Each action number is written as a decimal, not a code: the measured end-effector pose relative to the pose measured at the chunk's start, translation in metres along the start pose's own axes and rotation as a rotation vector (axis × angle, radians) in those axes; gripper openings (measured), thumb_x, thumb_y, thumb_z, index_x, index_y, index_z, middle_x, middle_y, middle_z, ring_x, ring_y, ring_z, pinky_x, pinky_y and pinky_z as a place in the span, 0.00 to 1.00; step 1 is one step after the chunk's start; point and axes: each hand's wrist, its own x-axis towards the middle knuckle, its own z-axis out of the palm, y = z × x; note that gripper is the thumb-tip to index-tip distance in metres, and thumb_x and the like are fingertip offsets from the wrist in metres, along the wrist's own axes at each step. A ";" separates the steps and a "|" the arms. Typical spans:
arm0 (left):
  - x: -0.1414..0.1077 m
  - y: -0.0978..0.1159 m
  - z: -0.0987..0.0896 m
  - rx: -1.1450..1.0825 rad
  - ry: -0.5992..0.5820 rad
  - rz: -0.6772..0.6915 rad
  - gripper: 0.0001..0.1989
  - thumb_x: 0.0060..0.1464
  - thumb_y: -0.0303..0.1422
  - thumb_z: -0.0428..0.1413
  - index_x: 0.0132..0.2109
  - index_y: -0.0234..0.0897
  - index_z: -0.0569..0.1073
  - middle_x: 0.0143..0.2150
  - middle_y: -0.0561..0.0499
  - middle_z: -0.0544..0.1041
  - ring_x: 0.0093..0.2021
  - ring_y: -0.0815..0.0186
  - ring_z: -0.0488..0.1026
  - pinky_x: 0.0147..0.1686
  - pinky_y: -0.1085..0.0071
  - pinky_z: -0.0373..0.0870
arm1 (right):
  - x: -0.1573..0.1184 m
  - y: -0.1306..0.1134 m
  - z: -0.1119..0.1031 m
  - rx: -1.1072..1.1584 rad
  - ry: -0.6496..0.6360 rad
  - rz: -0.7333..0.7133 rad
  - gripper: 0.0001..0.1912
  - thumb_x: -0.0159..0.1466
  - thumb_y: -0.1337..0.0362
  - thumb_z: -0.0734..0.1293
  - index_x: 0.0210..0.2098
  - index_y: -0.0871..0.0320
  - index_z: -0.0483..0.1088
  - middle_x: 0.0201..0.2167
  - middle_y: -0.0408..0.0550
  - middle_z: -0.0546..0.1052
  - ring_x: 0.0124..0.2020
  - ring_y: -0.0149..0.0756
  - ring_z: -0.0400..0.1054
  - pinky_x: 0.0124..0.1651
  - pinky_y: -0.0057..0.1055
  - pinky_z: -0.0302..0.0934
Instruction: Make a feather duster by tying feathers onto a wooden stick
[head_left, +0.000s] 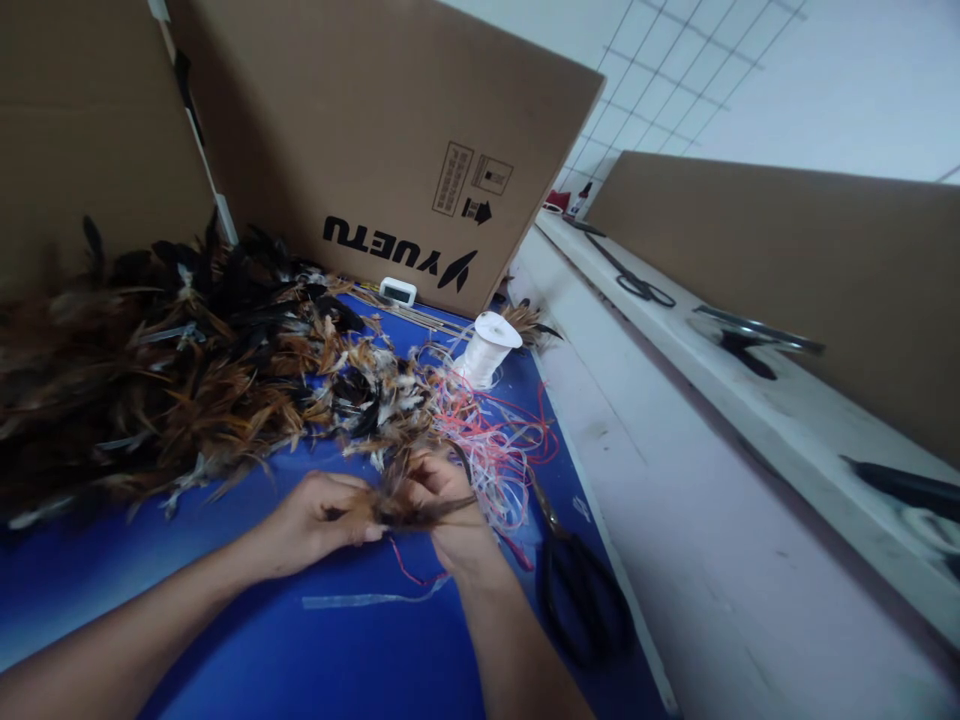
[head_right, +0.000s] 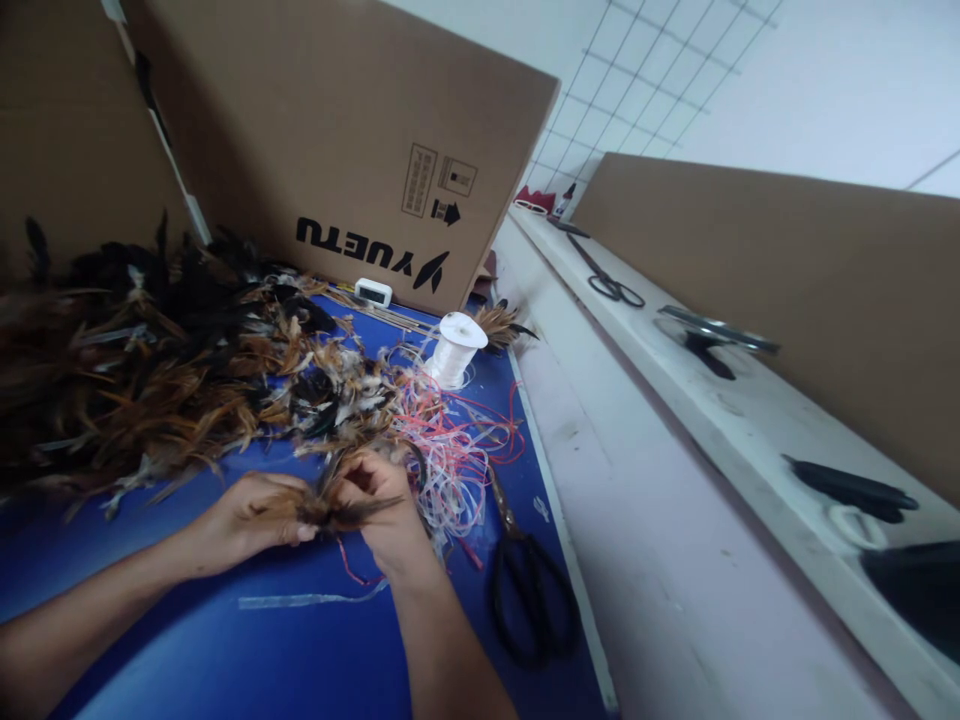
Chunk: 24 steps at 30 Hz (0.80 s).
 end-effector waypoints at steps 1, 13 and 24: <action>0.000 0.000 0.000 0.015 0.005 0.003 0.16 0.54 0.35 0.56 0.20 0.34 0.70 0.22 0.53 0.68 0.24 0.71 0.66 0.26 0.76 0.61 | 0.000 0.002 -0.001 0.005 -0.024 0.009 0.12 0.46 0.56 0.74 0.24 0.57 0.72 0.23 0.42 0.71 0.25 0.30 0.64 0.28 0.26 0.60; -0.002 0.000 -0.004 0.017 0.002 -0.025 0.16 0.55 0.37 0.55 0.24 0.33 0.75 0.24 0.51 0.72 0.26 0.70 0.68 0.27 0.76 0.63 | 0.004 0.004 -0.007 -0.099 -0.206 -0.023 0.08 0.48 0.60 0.74 0.22 0.57 0.73 0.23 0.41 0.73 0.26 0.30 0.65 0.31 0.26 0.60; 0.000 -0.005 -0.002 -0.193 0.002 0.006 0.13 0.51 0.35 0.58 0.23 0.33 0.75 0.19 0.52 0.72 0.21 0.72 0.68 0.23 0.77 0.63 | -0.003 -0.003 -0.008 -0.173 -0.233 -0.016 0.13 0.47 0.55 0.75 0.27 0.56 0.74 0.27 0.44 0.76 0.27 0.32 0.69 0.30 0.28 0.64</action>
